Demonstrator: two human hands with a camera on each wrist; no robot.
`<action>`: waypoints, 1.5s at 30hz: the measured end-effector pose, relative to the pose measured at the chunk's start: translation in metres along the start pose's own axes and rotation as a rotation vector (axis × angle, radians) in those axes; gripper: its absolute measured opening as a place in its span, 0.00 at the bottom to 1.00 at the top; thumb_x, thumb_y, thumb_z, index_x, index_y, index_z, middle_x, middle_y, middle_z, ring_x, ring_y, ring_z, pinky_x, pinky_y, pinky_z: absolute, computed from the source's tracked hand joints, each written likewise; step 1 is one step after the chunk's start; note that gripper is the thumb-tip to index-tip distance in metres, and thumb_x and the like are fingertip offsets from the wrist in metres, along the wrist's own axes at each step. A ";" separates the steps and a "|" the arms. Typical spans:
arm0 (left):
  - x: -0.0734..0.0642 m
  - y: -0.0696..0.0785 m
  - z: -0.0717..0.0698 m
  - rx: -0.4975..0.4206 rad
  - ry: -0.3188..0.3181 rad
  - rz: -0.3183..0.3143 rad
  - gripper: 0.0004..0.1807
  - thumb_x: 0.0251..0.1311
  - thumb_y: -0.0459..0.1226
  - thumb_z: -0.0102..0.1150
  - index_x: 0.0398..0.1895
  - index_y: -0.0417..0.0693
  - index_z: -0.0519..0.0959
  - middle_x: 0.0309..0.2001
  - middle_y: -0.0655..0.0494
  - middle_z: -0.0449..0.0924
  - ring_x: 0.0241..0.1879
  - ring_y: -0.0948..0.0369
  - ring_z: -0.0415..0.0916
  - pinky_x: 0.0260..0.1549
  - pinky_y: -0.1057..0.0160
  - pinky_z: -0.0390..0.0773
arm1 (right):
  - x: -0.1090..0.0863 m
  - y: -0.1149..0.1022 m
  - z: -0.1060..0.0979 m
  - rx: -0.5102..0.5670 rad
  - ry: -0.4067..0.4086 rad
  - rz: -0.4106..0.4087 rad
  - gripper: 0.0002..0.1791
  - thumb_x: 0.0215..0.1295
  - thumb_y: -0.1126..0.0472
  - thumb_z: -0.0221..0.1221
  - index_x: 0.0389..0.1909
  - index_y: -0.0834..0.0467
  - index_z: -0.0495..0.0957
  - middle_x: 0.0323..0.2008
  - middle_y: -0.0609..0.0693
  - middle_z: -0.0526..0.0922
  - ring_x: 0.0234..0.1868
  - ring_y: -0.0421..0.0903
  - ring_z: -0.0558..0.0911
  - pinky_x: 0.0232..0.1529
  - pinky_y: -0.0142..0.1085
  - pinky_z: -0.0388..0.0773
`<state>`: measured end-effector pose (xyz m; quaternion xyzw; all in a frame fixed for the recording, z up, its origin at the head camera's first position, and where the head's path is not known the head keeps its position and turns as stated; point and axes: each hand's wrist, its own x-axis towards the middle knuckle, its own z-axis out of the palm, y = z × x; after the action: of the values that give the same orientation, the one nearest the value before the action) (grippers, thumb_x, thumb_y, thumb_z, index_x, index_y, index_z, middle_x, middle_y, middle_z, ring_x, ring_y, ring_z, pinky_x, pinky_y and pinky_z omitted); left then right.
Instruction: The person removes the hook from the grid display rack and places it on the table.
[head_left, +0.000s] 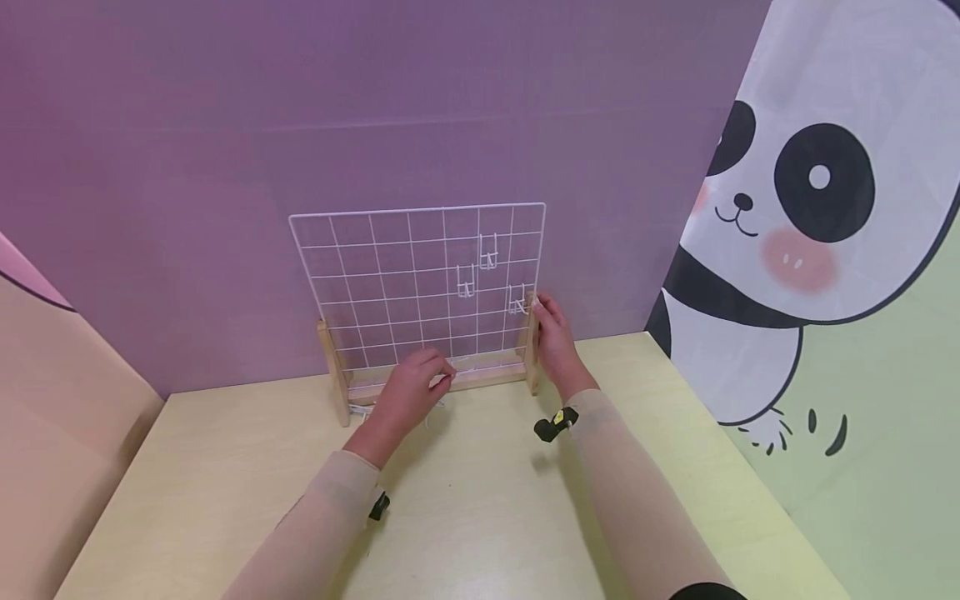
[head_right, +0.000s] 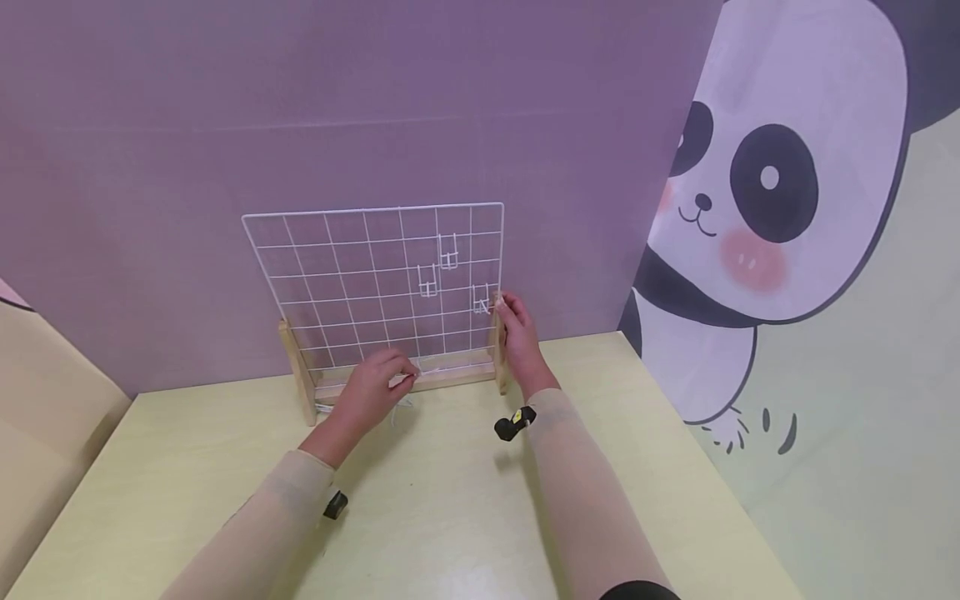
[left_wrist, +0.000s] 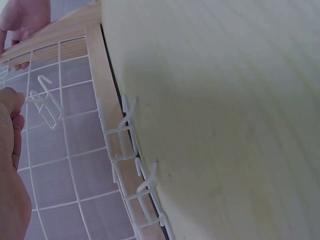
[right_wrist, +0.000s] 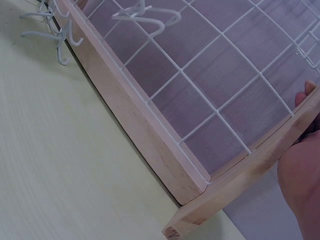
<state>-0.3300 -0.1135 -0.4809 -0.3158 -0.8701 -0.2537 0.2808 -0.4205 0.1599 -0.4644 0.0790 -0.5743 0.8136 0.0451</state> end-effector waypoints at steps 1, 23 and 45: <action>0.000 -0.001 0.001 0.005 -0.008 -0.006 0.07 0.64 0.26 0.77 0.39 0.44 0.88 0.41 0.55 0.85 0.45 0.53 0.84 0.50 0.55 0.88 | 0.000 0.000 0.000 0.000 0.000 0.000 0.12 0.90 0.55 0.50 0.65 0.51 0.75 0.54 0.44 0.79 0.62 0.53 0.75 0.70 0.50 0.70; -0.008 0.001 0.010 -0.006 -0.192 -0.121 0.06 0.65 0.27 0.76 0.38 0.44 0.88 0.41 0.56 0.84 0.45 0.55 0.85 0.50 0.55 0.89 | -0.001 0.002 -0.001 -0.032 -0.008 -0.003 0.17 0.90 0.54 0.50 0.70 0.55 0.73 0.55 0.45 0.78 0.65 0.59 0.73 0.76 0.59 0.65; -0.008 -0.005 0.014 0.004 -0.289 -0.134 0.07 0.65 0.26 0.75 0.35 0.46 0.87 0.38 0.58 0.82 0.40 0.58 0.82 0.48 0.55 0.88 | -0.001 0.001 -0.001 -0.040 0.007 -0.001 0.16 0.90 0.53 0.50 0.69 0.52 0.74 0.55 0.44 0.79 0.62 0.52 0.75 0.75 0.57 0.67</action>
<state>-0.3330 -0.1115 -0.4976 -0.2899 -0.9211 -0.2218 0.1358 -0.4197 0.1607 -0.4659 0.0755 -0.5903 0.8021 0.0490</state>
